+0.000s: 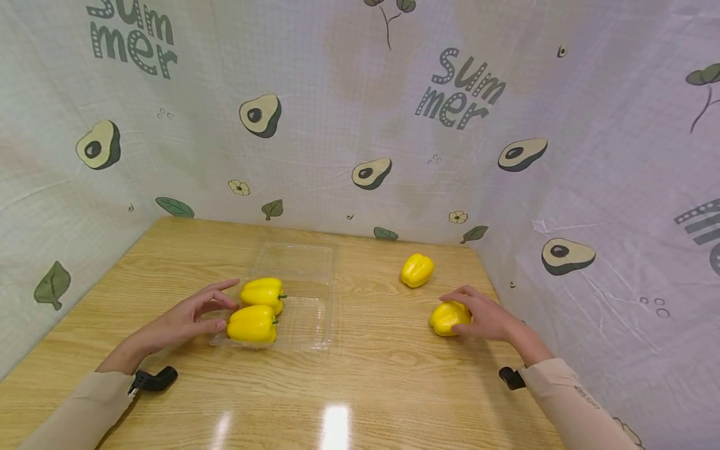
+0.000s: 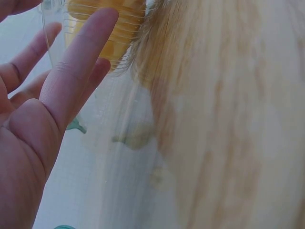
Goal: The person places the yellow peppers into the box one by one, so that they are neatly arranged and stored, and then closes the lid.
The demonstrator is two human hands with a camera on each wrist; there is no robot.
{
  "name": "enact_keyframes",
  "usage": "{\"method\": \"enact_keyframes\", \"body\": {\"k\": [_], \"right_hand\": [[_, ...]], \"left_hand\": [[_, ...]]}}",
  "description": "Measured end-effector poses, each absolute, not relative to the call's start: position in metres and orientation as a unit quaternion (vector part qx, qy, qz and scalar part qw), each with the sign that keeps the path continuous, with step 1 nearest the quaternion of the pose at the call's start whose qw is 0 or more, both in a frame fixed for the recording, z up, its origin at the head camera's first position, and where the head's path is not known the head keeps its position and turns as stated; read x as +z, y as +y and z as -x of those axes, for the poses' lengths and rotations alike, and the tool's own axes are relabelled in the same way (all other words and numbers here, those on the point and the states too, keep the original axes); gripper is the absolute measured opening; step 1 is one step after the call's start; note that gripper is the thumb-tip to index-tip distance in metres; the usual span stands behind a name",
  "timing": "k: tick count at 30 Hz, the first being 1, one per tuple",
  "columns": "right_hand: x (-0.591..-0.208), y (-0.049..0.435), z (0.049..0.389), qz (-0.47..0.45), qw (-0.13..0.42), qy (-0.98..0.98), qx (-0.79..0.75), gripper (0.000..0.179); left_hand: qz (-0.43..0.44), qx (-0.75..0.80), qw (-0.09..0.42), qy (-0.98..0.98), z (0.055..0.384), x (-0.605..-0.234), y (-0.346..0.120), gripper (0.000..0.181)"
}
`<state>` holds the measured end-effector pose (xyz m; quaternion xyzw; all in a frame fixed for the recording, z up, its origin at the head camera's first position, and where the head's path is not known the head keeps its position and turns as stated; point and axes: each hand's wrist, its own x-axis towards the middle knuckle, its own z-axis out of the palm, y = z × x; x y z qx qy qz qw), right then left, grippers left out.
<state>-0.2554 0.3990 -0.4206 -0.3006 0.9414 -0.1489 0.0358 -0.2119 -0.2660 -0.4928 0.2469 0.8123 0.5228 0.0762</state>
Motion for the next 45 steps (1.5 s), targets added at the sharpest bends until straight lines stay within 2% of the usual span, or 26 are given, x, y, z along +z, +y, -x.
{"method": "enact_keyframes", "body": {"k": [7, 14, 21, 29, 45], "right_hand": [[-0.419, 0.396, 0.254, 0.3, 0.037, 0.94, -0.159, 0.05], [-0.42, 0.394, 0.255, 0.28, 0.053, 0.947, -0.151, 0.052], [-0.416, 0.393, 0.254, 0.305, 0.059, 0.937, -0.158, 0.054], [-0.413, 0.393, 0.252, 0.313, 0.066, 0.933, -0.162, 0.045], [-0.408, 0.39, 0.252, 0.308, 0.082, 0.934, -0.16, 0.049]], "left_hand": [[-0.245, 0.518, 0.075, 0.816, 0.212, -0.493, -0.266, 0.034], [-0.247, 0.522, 0.076, 0.813, 0.212, -0.493, -0.266, 0.031], [-0.248, 0.521, 0.073, 0.814, 0.212, -0.494, -0.267, 0.031], [-0.252, 0.523, 0.075, 0.811, 0.213, -0.496, -0.267, 0.029], [-0.243, 0.521, 0.077, 0.815, 0.213, -0.493, -0.267, 0.029]]}}
